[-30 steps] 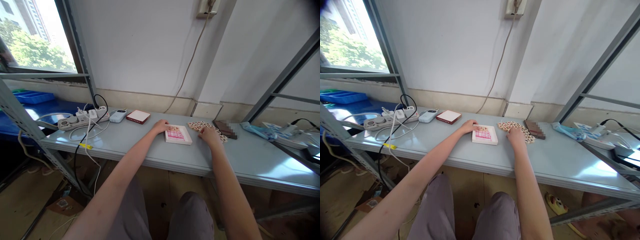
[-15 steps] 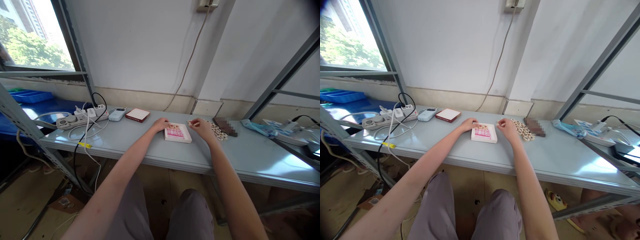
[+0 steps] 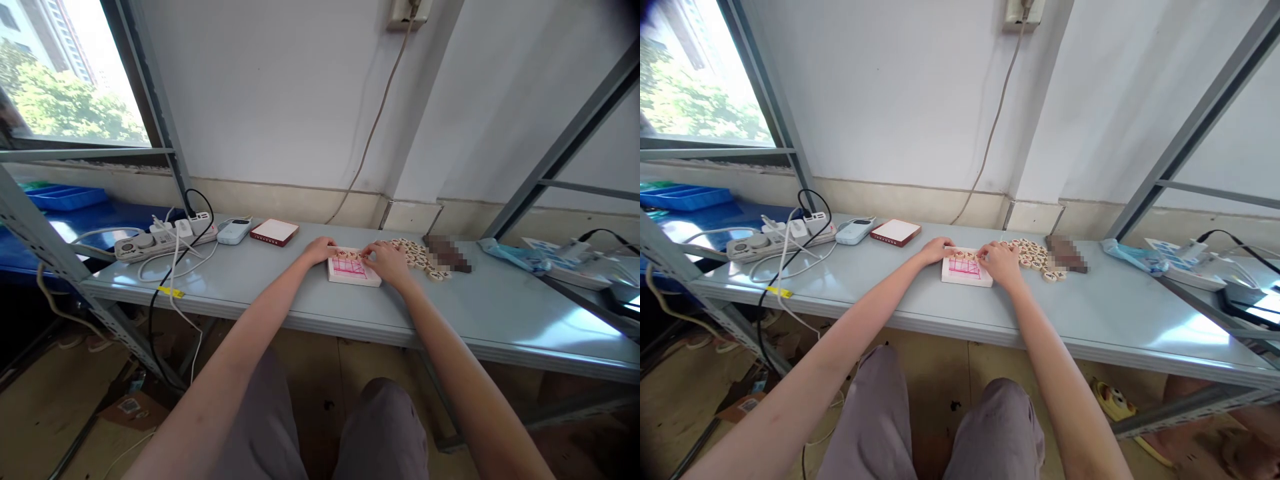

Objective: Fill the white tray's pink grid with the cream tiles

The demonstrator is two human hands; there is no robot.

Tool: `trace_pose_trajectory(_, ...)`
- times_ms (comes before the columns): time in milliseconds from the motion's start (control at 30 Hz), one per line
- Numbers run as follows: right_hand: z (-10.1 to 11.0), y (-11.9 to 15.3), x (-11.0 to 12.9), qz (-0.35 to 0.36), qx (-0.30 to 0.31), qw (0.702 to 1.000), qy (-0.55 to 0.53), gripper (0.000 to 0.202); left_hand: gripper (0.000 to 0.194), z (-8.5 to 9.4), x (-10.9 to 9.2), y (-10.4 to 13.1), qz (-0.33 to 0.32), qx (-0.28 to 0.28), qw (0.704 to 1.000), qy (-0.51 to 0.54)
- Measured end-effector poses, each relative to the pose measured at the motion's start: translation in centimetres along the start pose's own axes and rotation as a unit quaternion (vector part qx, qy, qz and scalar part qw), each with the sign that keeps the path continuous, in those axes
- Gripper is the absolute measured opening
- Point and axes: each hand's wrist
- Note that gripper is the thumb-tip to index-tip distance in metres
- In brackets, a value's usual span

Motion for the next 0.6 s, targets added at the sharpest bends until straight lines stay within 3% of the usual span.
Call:
trace_pose_trajectory(433,0.17,0.08,0.09,-0.004,-0.026,0.999,0.023,0.028,0.03,0.28,-0.54,0.29,0.008,-0.008,1.0,-0.017)
trace_pose_trajectory(600,0.15,0.02,-0.2,-0.044,-0.06,0.997,0.027,0.029,0.034,0.51,-0.97,0.48,0.016,-0.001,1.0,-0.027)
Point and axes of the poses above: each hand's wrist, its own y-axis away from the middle knuckle, its own z-axis out of the back of the hand, x = y × z, and after that the axes turned 14 degrees about -x, right-handed
